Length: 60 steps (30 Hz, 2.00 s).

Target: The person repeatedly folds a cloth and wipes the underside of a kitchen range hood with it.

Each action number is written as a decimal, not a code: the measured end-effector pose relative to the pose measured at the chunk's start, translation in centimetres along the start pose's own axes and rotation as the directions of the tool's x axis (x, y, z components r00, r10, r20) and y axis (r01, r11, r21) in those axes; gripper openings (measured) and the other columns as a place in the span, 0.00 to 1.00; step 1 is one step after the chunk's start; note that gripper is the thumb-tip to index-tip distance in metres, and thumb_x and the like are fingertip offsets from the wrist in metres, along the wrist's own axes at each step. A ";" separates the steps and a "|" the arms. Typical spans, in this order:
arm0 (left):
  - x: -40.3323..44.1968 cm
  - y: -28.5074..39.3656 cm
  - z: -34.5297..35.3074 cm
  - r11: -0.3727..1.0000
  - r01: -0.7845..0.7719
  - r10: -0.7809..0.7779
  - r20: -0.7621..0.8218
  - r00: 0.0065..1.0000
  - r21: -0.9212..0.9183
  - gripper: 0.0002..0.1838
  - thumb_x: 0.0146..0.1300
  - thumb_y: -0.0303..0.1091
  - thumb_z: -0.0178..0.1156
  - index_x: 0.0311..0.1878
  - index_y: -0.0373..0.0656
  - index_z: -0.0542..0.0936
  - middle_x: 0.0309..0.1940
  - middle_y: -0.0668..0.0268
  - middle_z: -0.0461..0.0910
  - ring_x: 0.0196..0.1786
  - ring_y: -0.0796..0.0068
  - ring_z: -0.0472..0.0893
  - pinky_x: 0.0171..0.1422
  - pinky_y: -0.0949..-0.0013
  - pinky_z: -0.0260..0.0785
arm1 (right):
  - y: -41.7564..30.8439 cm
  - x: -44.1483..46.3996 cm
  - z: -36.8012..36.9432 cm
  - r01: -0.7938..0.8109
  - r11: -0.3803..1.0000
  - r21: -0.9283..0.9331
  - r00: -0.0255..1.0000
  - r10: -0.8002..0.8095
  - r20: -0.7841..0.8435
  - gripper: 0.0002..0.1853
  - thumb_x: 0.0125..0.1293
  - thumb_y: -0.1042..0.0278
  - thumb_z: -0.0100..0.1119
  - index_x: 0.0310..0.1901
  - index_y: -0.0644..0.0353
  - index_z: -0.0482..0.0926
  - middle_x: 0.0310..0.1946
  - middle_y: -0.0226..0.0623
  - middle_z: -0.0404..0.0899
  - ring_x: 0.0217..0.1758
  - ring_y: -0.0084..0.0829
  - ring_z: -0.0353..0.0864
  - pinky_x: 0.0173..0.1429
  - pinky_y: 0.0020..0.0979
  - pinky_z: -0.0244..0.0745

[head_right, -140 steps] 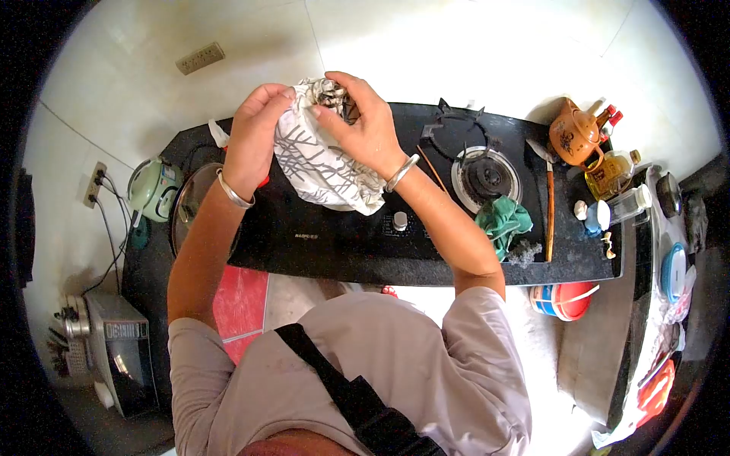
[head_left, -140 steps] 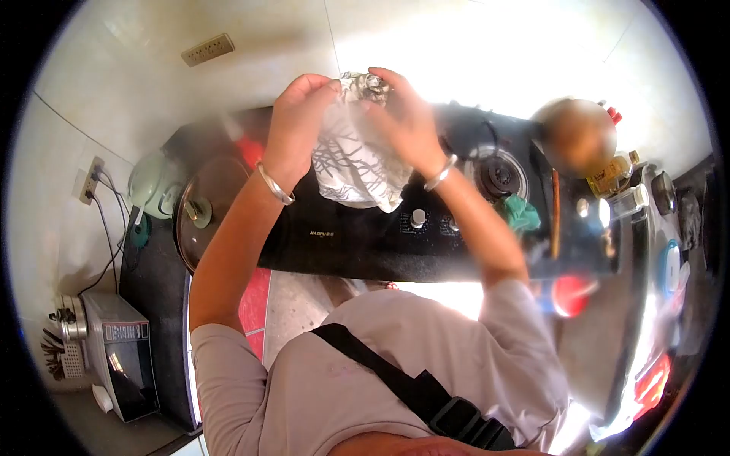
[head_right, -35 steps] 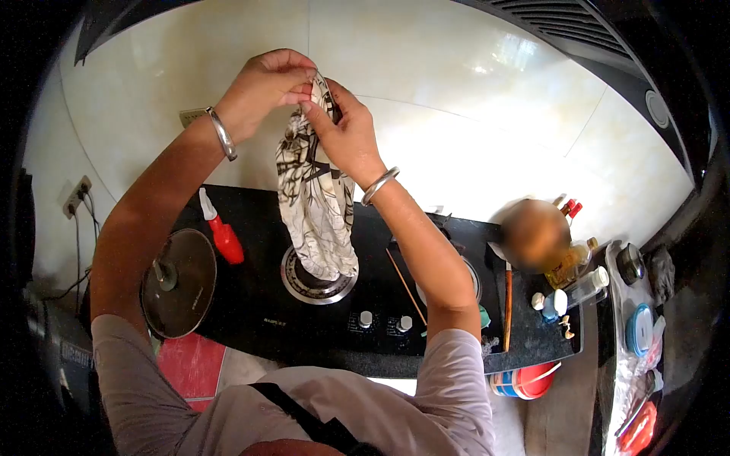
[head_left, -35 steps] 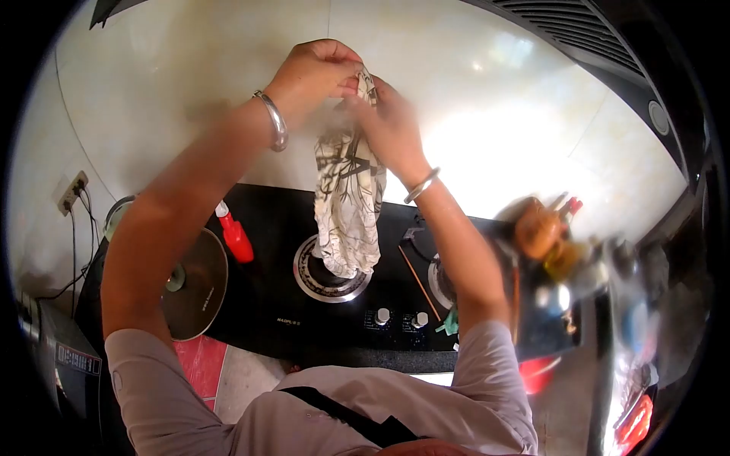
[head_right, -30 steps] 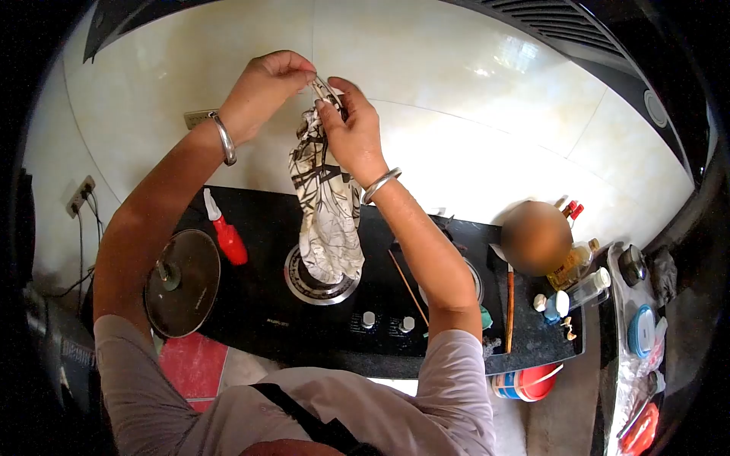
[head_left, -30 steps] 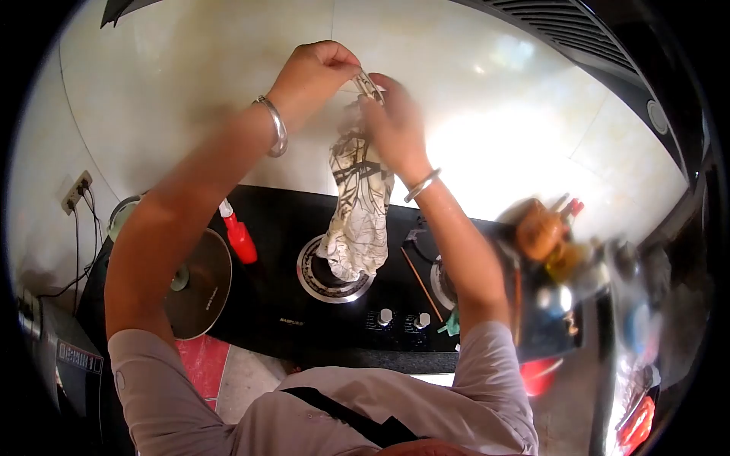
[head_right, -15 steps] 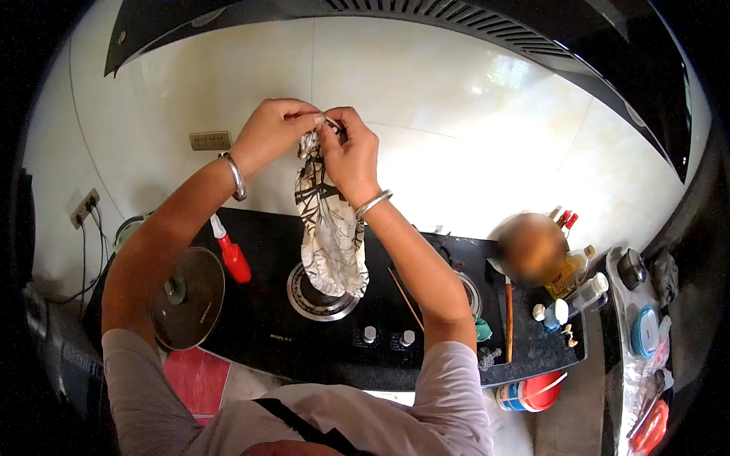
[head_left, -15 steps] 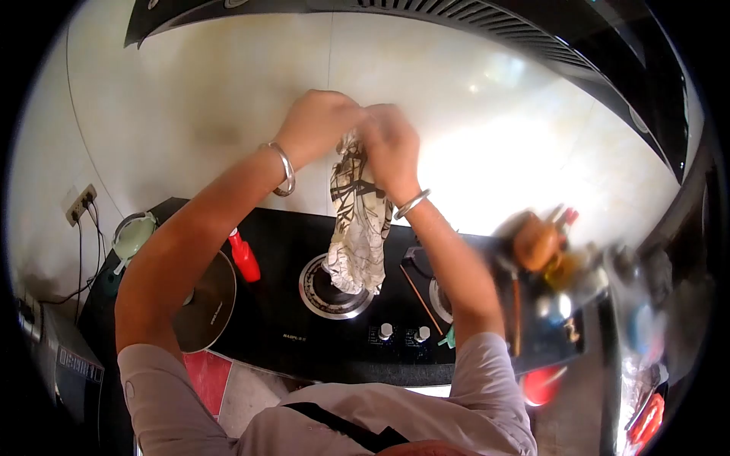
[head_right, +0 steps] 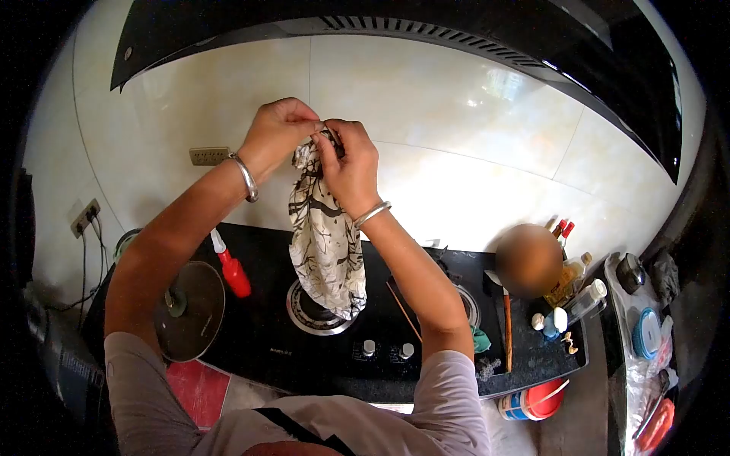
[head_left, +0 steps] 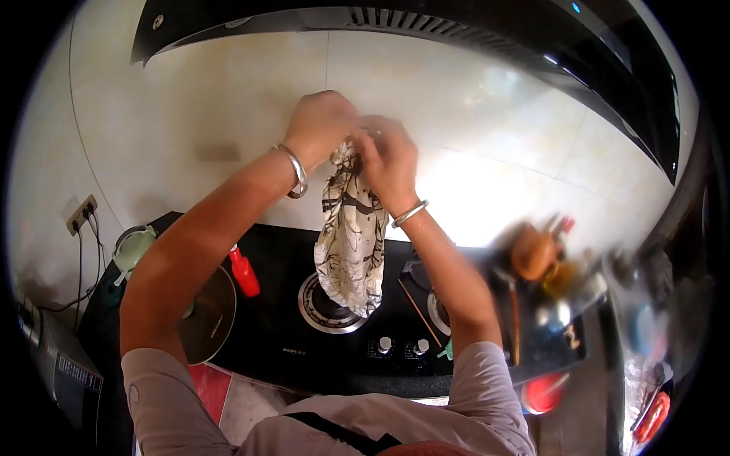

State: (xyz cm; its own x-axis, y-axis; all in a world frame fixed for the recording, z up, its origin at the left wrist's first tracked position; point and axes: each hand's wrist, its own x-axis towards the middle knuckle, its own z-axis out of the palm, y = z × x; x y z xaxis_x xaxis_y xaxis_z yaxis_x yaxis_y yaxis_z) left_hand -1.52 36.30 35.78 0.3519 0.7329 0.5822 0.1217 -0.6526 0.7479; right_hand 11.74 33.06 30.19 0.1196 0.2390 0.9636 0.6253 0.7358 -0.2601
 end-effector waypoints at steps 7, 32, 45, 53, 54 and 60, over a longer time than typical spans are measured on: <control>-1.0 0.5 -0.6 0.980 -0.174 0.177 -0.024 0.984 0.094 0.07 0.60 0.28 0.57 0.40 0.36 0.79 0.34 0.67 0.80 0.38 0.81 0.76 0.45 0.77 0.68 | 1.1 2.7 -0.2 -0.106 0.992 0.063 0.993 0.109 -0.043 0.06 0.62 0.74 0.55 0.37 0.67 0.77 0.27 0.36 0.79 0.28 0.21 0.75 0.32 0.23 0.69; -22.5 -2.9 -12.9 0.928 0.316 -0.300 -0.109 0.948 0.195 0.04 0.58 0.22 0.55 0.35 0.37 0.79 0.31 0.62 0.80 0.36 0.76 0.79 0.43 0.76 0.68 | 17.3 19.6 9.1 -0.153 0.978 0.142 0.827 0.205 -0.523 0.05 0.52 0.71 0.63 0.27 0.63 0.81 0.26 0.45 0.82 0.30 0.41 0.81 0.38 0.38 0.76; -24.8 -3.7 -14.6 0.908 0.419 -0.409 -0.174 0.896 0.019 0.05 0.62 0.20 0.52 0.37 0.33 0.77 0.34 0.63 0.80 0.39 0.80 0.78 0.46 0.79 0.68 | 15.1 20.3 10.6 -0.234 0.966 0.105 0.718 0.245 -0.651 0.08 0.57 0.74 0.53 0.28 0.69 0.80 0.23 0.51 0.80 0.25 0.44 0.80 0.31 0.37 0.73; -25.0 -3.7 -14.7 0.907 0.420 -0.417 -0.198 0.887 -0.028 0.05 0.62 0.19 0.51 0.37 0.34 0.77 0.34 0.64 0.80 0.40 0.81 0.78 0.47 0.79 0.68 | 18.7 20.6 11.9 -0.097 0.920 0.380 0.772 0.310 -0.555 0.05 0.55 0.82 0.51 0.29 0.66 0.77 0.27 0.41 0.79 0.29 0.32 0.76 0.35 0.32 0.74; -25.1 -3.6 -14.7 0.908 0.417 -0.413 -0.202 0.888 -0.025 0.05 0.62 0.19 0.51 0.37 0.34 0.77 0.34 0.64 0.80 0.40 0.81 0.78 0.47 0.79 0.68 | 19.3 20.7 12.1 -0.069 0.946 0.317 0.779 0.250 -0.575 0.04 0.55 0.82 0.51 0.29 0.65 0.76 0.28 0.41 0.78 0.29 0.32 0.76 0.36 0.33 0.74; -25.7 -3.6 -15.3 0.905 0.426 -0.410 -0.230 0.882 0.020 0.05 0.62 0.19 0.51 0.37 0.34 0.77 0.34 0.64 0.80 0.40 0.80 0.78 0.47 0.79 0.68 | 19.5 21.1 12.8 0.030 0.799 0.601 0.765 0.369 -0.528 0.06 0.57 0.84 0.51 0.29 0.61 0.71 0.29 0.40 0.76 0.29 0.33 0.75 0.31 0.37 0.75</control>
State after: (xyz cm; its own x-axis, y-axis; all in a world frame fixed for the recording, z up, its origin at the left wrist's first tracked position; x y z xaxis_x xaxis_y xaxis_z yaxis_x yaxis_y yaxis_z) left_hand -25.24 22.80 22.99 0.0469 0.9587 0.2805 0.2782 -0.2822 0.9181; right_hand 16.59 60.52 44.70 0.7293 0.1195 0.6736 0.0394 0.9756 -0.2158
